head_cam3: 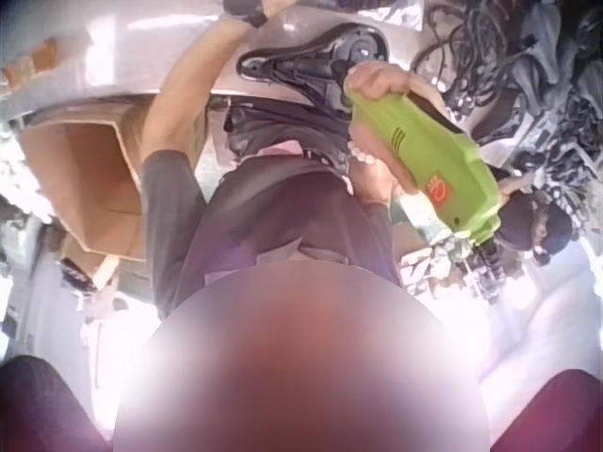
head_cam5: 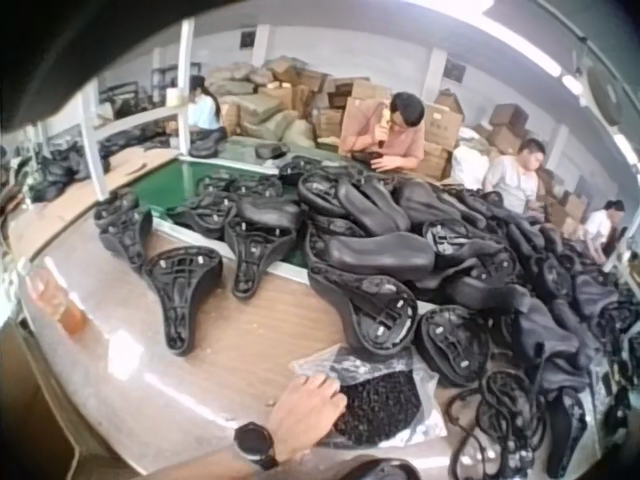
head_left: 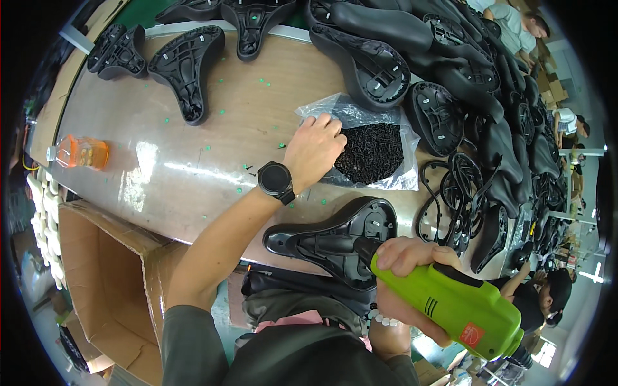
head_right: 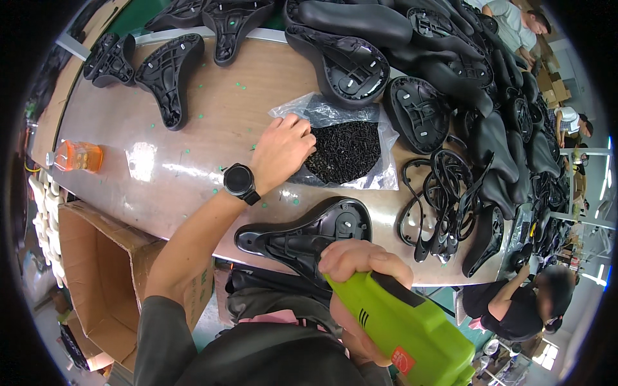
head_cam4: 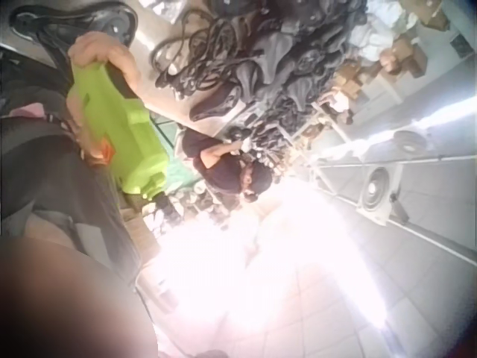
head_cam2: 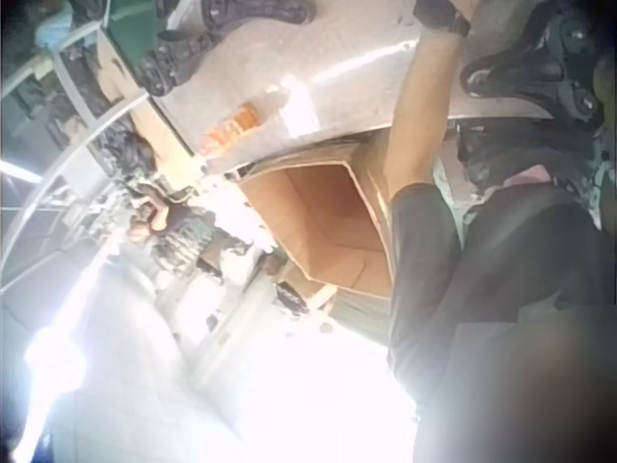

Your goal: Assembling bicycle seats by inserting components and securing them with an electric screwdriver.

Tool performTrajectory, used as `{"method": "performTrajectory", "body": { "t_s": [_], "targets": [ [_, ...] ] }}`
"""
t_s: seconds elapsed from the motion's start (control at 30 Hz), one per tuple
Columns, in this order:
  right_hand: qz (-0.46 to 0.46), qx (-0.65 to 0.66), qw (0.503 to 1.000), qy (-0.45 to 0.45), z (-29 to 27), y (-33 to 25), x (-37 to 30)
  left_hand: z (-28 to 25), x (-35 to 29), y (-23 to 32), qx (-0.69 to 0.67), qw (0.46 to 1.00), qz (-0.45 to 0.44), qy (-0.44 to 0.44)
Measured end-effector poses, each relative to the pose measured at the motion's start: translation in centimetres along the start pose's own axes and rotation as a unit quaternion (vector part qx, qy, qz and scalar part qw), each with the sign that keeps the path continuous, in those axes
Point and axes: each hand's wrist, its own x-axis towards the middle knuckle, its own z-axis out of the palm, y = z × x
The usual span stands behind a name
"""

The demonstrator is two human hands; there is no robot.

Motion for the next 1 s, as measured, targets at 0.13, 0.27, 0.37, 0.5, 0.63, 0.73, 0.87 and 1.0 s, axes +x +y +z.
{"method": "performTrajectory", "body": {
  "t_s": [0.13,0.27,0.37,0.5,0.63,0.73,0.87,1.0],
  "targets": [
    [-0.031,-0.010,0.999,-0.031,0.6,1.3,0.0,-0.3,-0.4,-0.5,-0.074,0.997,-0.005,0.034],
    [-0.011,0.009,1.000,-0.023,0.9,1.6,-0.3,-1.3,-1.1,0.1,-0.170,0.977,-0.037,0.120],
    [0.009,-0.001,1.000,-0.016,1.0,1.3,-0.2,-3.3,-3.2,1.3,-0.211,0.969,-0.074,0.101],
    [-0.031,-0.011,0.999,-0.023,1.2,1.3,0.3,-5.9,-8.4,2.7,-0.315,0.948,-0.038,0.028],
    [-0.012,-0.003,1.000,0.009,1.3,1.2,0.2,-5.9,-11.2,5.1,-0.336,0.941,-0.004,0.043],
    [-0.004,-0.025,1.000,0.003,2.0,2.1,0.2,-5.7,-12.3,5.7,-0.346,0.938,-0.013,0.027],
    [-0.011,-0.029,0.999,0.015,1.7,1.2,-0.2,-6.1,-12.2,6.4,-0.255,0.964,0.039,0.065],
    [-0.002,0.026,1.000,0.013,2.2,-0.1,0.2,-5.9,-12.3,6.9,-0.248,0.966,0.035,0.068]
  ]
}}
